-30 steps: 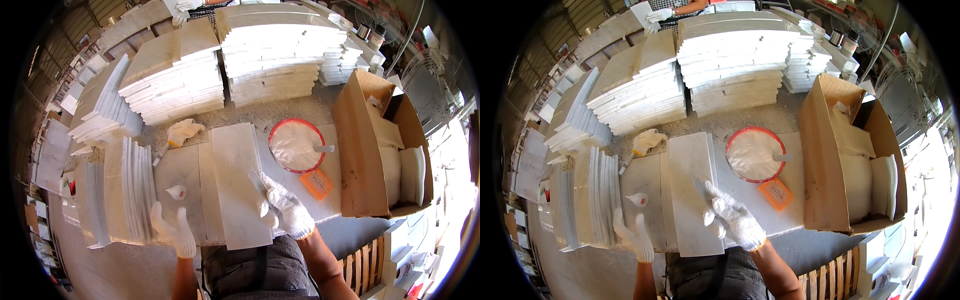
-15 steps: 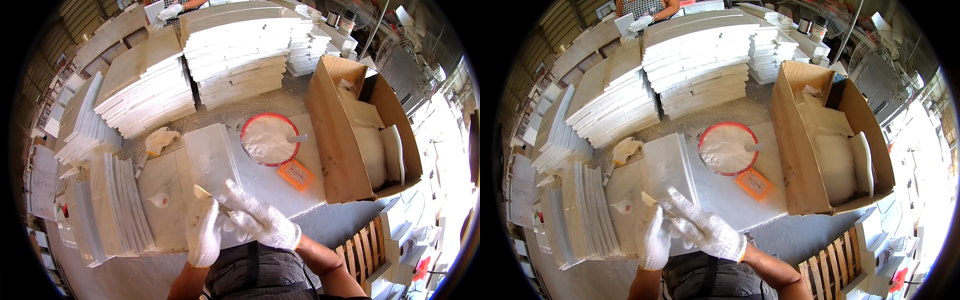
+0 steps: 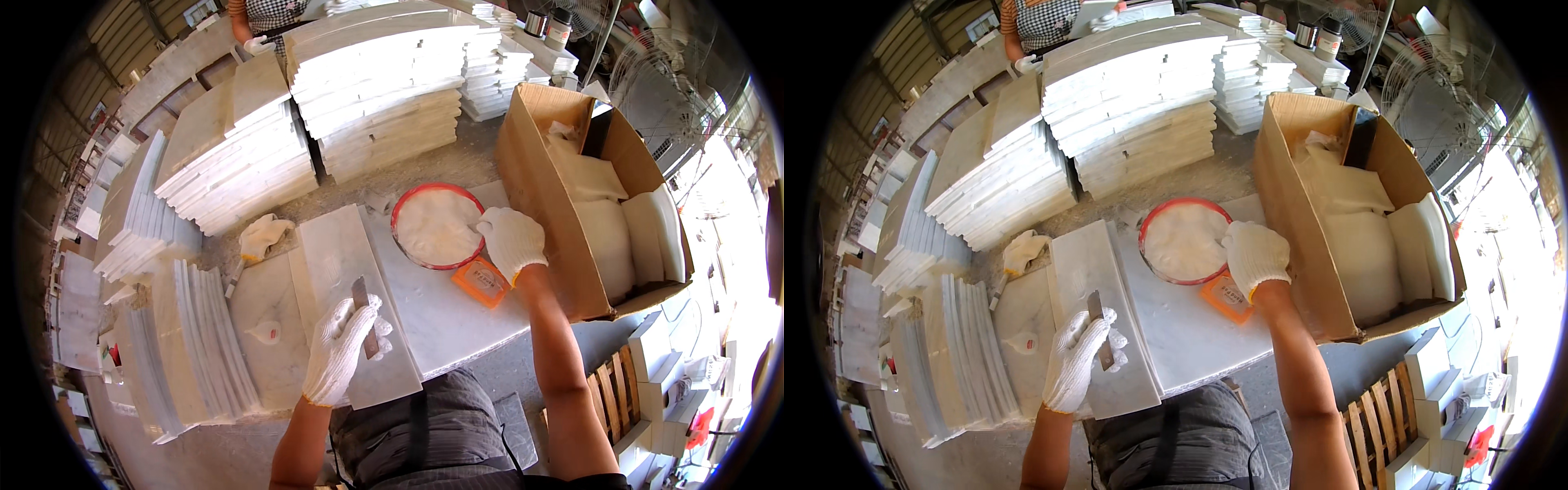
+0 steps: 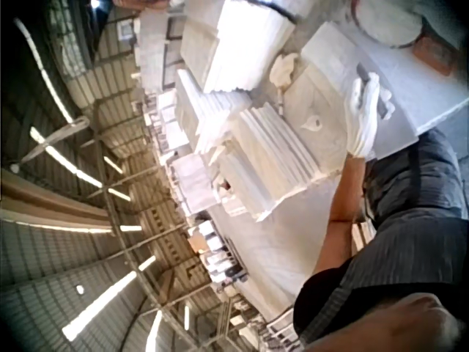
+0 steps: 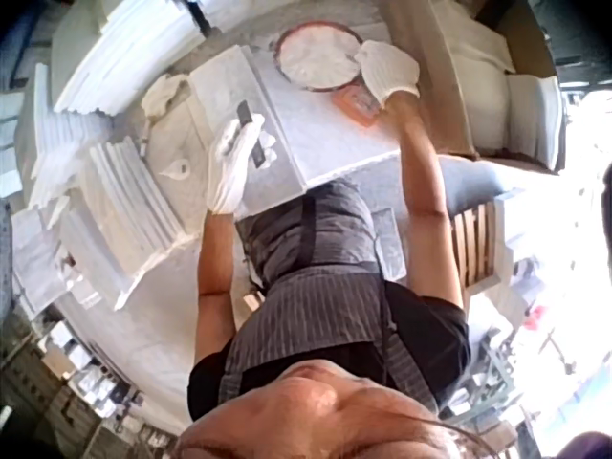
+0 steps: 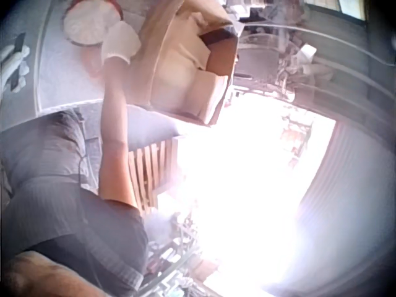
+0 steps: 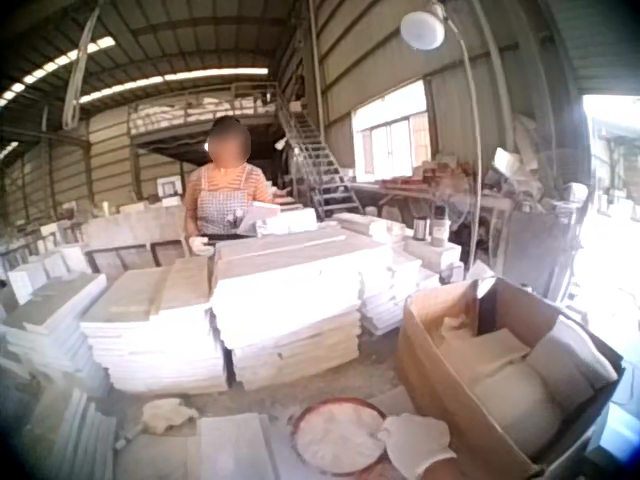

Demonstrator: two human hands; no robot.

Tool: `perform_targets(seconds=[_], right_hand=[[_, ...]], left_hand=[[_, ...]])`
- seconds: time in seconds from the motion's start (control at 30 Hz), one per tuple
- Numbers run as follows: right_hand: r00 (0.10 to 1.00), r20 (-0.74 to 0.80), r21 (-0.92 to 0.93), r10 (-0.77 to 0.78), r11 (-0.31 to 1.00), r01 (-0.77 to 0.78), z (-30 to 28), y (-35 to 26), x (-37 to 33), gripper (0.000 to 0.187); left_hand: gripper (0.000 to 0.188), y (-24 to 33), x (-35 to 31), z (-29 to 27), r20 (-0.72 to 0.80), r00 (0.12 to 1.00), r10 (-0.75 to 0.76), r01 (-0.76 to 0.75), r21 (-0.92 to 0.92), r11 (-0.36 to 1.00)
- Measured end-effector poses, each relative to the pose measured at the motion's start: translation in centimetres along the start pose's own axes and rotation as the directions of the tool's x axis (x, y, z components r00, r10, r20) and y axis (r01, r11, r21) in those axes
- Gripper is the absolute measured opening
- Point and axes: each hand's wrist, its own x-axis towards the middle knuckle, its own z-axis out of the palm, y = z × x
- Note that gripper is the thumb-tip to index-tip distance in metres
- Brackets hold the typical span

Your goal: The person applies a white paste from a red bucket onto rectangular white panels using a small spatula. They spread the paste evenly across the panel surface, then place the treated panel into a cardboard box. The process is repeated for multiple panels in a warehouse setting.

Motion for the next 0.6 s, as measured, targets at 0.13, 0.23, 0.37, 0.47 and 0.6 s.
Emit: perform_targets(seconds=[0.13,0.23,0.37,0.47,0.6], right_hand=[[0.956,-0.286,0.381,0.065,0.923,0.051,-3.4,-1.2,-3.1,0.021],[0.986,-0.139,0.839,0.092,0.54,0.068,-3.3,-3.6,-6.2,0.022],[0.997,-0.068,0.96,-0.024,0.272,0.072,0.2,-8.2,-10.1,0.029],[0.937,-0.335,0.805,-0.098,0.487,0.338,1.6,-10.2,-10.6,0.032],[0.835,-0.501,0.556,-0.228,0.654,0.512,1.4,-11.2,-10.8,0.031]], left_hand=[[0.027,-0.3,0.0,-0.5,0.012,1.0,-0.011,0.011,0.014,1.0],[0.026,-0.8,0.3,-0.9,0.031,0.999,-0.007,0.007,0.018,1.0],[0.025,-0.2,0.2,-0.4,0.045,0.998,-0.037,0.036,0.029,0.999],[0.023,0.1,0.1,-0.3,0.015,1.0,-0.022,0.02,0.113,0.993],[0.016,-0.1,0.1,-0.5,0.017,1.0,-0.016,0.015,0.09,0.996]])
